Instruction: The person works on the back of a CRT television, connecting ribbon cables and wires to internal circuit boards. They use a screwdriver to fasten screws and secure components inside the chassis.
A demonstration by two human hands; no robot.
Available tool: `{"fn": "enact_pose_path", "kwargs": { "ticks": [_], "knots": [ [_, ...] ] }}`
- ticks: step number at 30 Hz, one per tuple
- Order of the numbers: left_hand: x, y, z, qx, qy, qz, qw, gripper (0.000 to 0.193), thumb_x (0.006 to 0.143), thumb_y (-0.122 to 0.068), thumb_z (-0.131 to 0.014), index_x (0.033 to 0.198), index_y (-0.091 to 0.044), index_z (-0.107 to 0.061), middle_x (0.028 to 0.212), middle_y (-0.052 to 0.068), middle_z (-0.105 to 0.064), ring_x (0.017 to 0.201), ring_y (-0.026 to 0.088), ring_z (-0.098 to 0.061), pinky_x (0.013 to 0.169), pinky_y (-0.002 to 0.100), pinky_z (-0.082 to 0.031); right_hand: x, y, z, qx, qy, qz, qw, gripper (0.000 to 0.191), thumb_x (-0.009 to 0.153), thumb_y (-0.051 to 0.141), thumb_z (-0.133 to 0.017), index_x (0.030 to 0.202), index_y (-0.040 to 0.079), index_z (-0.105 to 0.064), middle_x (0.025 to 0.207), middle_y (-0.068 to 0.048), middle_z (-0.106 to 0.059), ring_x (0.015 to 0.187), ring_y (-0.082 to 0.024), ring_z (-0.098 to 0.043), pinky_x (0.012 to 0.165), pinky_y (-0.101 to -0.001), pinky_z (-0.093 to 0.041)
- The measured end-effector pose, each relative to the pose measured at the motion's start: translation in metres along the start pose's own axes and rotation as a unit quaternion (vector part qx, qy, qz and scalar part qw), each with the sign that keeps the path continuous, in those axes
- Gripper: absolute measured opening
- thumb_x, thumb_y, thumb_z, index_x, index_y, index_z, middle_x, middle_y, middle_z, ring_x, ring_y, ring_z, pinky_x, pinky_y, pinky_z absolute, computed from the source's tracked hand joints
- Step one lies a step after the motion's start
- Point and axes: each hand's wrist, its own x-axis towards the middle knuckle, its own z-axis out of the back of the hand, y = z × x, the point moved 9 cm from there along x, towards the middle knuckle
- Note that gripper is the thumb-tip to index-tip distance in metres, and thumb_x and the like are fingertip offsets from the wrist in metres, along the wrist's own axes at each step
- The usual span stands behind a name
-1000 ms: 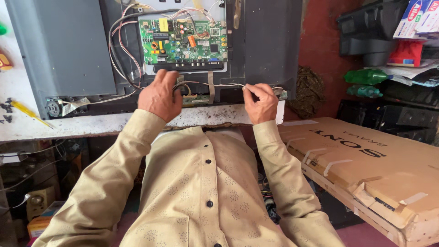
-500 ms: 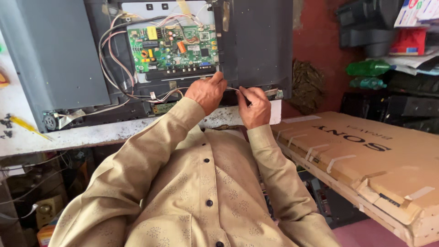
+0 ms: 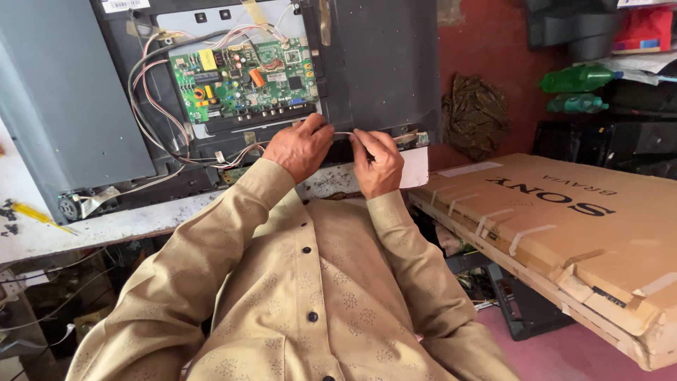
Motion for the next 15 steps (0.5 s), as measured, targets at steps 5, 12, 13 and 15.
{"fn": "enact_pose_path", "kwargs": {
  "ticks": [5,12,13,15],
  "knots": [
    [-0.001,-0.004,0.002,0.037,0.003,-0.023,0.999,0.003,0.092,-0.010,-0.067,0.093,-0.008,-0.065,0.097,0.008,-0.058,0.078,0.028,-0.067,0.068,0.039,-0.056,0.003,0.002,0.006,0.050,0.017,0.013,0.999,0.014,0.090,0.004,-0.081,0.103,0.004,-0.077,0.096,-0.009,-0.072,0.080,-0.021,-0.072,0.069,-0.0313,-0.057],
    [0.000,0.007,-0.010,0.028,0.038,0.020,0.999,0.005,0.094,-0.008,-0.067,0.093,-0.005,-0.064,0.097,0.010,-0.059,0.081,0.028,-0.068,0.069,0.040,-0.057,0.007,-0.004,0.003,0.041,0.052,0.015,0.998,0.015,0.091,0.005,-0.081,0.106,0.005,-0.078,0.095,-0.009,-0.070,0.077,-0.020,-0.070,0.067,-0.0314,-0.056],
    [0.000,0.007,-0.008,0.021,0.022,0.018,0.999,0.008,0.091,-0.006,-0.066,0.100,-0.005,-0.066,0.100,0.009,-0.060,0.084,0.028,-0.068,0.070,0.039,-0.057,0.007,-0.006,0.002,0.031,0.050,0.007,0.998,0.015,0.091,0.006,-0.081,0.106,0.005,-0.079,0.094,-0.009,-0.070,0.075,-0.020,-0.069,0.065,-0.0314,-0.055],
    [-0.001,0.007,-0.001,0.008,-0.010,0.016,1.000,0.028,0.087,0.000,-0.064,0.114,-0.004,-0.071,0.104,0.009,-0.062,0.090,0.028,-0.069,0.072,0.038,-0.058,0.005,-0.005,-0.002,0.000,0.058,0.011,0.998,0.016,0.093,0.006,-0.080,0.108,0.006,-0.078,0.096,-0.008,-0.068,0.076,-0.020,-0.070,0.066,-0.0323,-0.055]
  ]
}}
